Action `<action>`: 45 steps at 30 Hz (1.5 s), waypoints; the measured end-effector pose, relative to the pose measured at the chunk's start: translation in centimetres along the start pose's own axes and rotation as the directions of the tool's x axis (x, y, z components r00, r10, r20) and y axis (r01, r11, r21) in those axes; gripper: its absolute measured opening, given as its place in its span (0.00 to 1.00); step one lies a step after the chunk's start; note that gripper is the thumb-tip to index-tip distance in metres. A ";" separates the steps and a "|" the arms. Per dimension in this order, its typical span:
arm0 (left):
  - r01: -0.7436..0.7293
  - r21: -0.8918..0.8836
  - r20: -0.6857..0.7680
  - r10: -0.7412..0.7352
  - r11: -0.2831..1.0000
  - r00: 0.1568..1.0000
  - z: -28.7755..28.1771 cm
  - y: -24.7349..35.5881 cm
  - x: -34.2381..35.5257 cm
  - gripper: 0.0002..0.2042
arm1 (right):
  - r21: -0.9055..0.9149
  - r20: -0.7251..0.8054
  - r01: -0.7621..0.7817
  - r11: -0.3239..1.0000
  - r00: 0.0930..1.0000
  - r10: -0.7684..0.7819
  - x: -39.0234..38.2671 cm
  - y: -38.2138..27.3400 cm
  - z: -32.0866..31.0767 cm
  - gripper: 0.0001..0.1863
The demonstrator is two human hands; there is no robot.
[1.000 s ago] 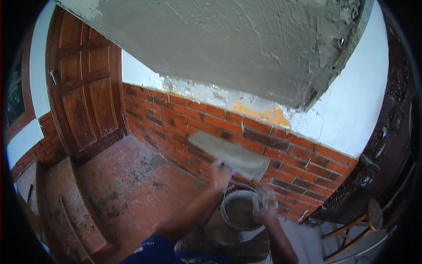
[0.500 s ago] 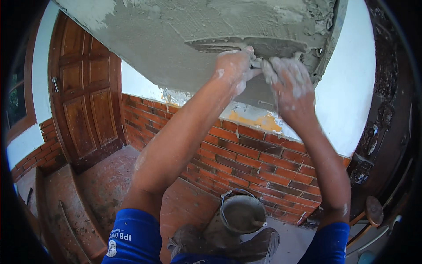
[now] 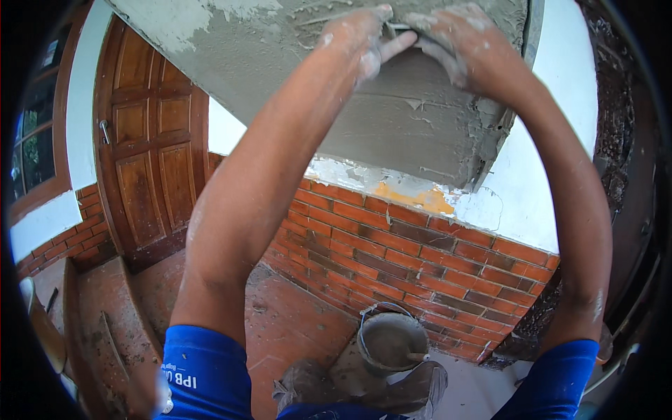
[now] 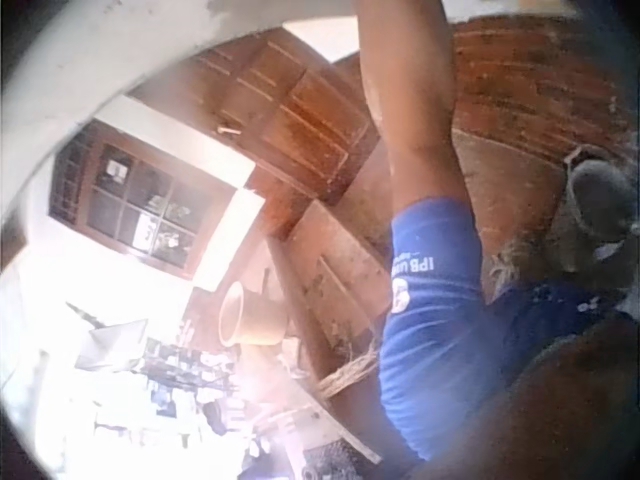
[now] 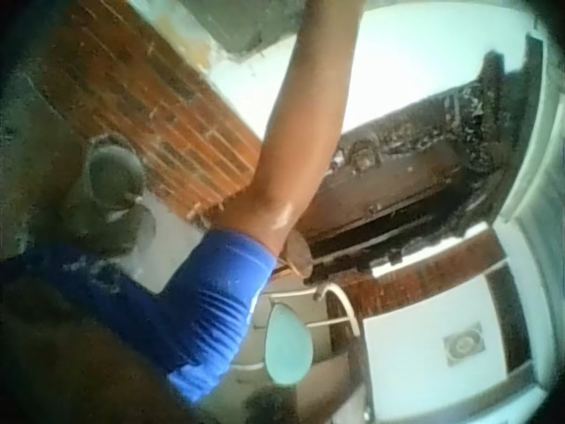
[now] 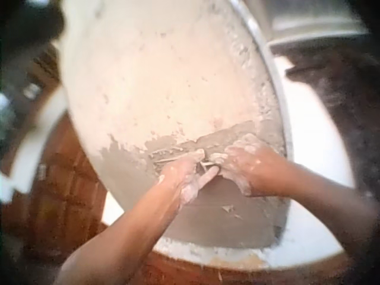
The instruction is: The person scoops plaster from a bucket onto a hawk using a trowel and applies and smooths the plaster onto the angled overhead wall surface using trowels.
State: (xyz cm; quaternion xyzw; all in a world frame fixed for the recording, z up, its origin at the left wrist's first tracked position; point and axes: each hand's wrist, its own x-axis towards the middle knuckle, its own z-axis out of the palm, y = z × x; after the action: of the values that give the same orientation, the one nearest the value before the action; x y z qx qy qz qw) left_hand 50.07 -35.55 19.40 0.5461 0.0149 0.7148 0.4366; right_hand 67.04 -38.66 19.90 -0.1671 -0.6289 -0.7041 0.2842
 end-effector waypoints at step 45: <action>-0.040 -0.021 0.250 0.044 0.999 0.967 -0.5 2.2 1.0 0.07 | 0.048 0.344 -0.016 0.999 0.939 -0.002 5.6 0.8 -6.4 0.13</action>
State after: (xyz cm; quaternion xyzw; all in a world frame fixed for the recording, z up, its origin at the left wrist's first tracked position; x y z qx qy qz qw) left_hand 48.33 -36.03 21.00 0.6288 -0.0575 0.6492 0.4240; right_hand 63.91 -46.07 22.90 -0.2825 -0.6855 -0.6473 0.1766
